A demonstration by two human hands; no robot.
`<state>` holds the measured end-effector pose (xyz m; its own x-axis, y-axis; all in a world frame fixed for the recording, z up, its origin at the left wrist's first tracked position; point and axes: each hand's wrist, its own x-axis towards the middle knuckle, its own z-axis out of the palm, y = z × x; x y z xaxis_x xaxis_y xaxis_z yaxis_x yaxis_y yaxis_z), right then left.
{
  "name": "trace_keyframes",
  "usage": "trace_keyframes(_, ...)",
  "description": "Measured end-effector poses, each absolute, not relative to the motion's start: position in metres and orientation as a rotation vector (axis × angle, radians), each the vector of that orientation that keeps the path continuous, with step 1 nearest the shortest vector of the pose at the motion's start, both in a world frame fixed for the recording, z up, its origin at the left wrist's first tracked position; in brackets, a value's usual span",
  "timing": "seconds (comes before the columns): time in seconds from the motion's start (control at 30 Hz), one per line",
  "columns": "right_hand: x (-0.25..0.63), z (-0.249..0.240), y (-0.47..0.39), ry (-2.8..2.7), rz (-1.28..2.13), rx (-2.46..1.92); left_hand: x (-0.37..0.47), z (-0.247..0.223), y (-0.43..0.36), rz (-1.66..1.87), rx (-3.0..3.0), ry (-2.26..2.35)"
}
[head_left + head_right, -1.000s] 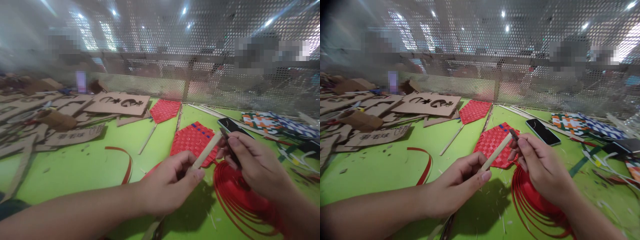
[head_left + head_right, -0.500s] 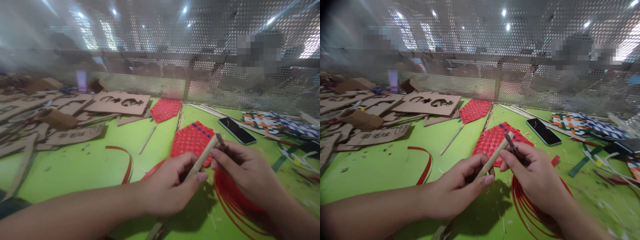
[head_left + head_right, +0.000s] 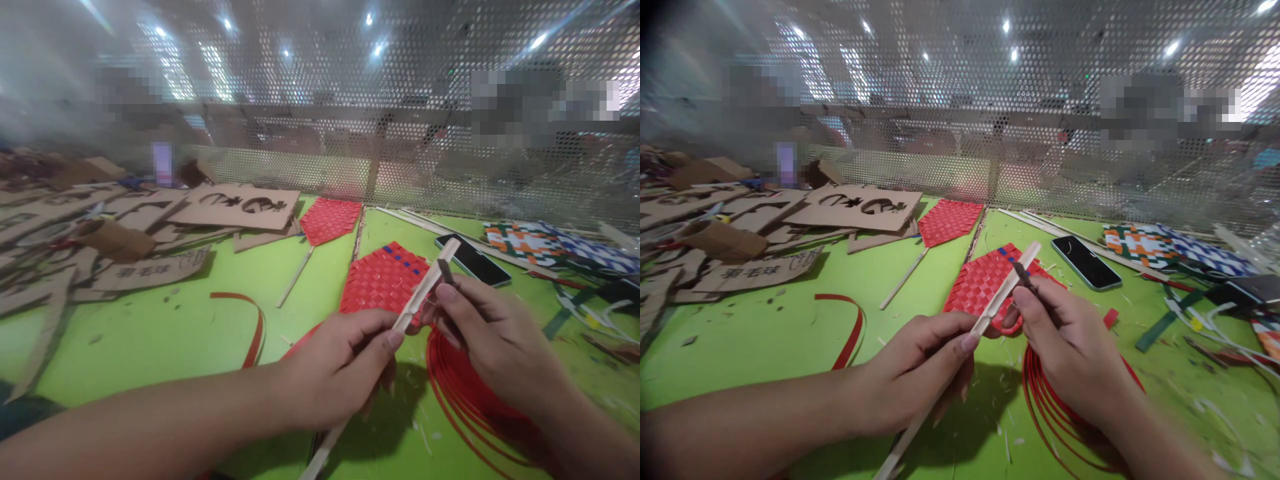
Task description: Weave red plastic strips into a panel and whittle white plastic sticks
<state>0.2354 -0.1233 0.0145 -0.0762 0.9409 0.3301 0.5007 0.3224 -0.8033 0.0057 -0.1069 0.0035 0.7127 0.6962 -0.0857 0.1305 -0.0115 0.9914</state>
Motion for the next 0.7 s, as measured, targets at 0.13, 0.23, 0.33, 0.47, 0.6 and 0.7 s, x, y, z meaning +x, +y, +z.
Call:
trace_keyframes(0.13, 0.234, 0.014, -0.124, -1.827, 0.679, -1.249, 0.008, 0.004, -0.109, 0.538, 1.499, 0.697)
trace_keyframes(0.23, 0.237, 0.009, -0.126, -1.863, 0.775, -1.276, 0.009, 0.004, -0.108, 0.524, 1.455, 0.698)
trace_keyframes(0.33, 0.241, 0.004, -0.128, -1.897, 0.839, -1.305, 0.009, 0.006, -0.107, 0.542, 1.502, 0.711)
trace_keyframes(0.47, 0.24, 0.006, -0.128, -1.919, 0.747, -1.333, 0.008, 0.008, -0.106, 0.599, 1.559, 0.761)
trace_keyframes(0.6, 0.235, 0.012, -0.126, -2.012, 0.597, -1.284, 0.008, 0.006, -0.106, 0.611, 1.525, 0.789)
trace_keyframes(0.7, 0.233, 0.015, -0.125, -2.056, 0.488, -1.269, 0.008, 0.005, -0.106, 0.622, 1.515, 0.781)
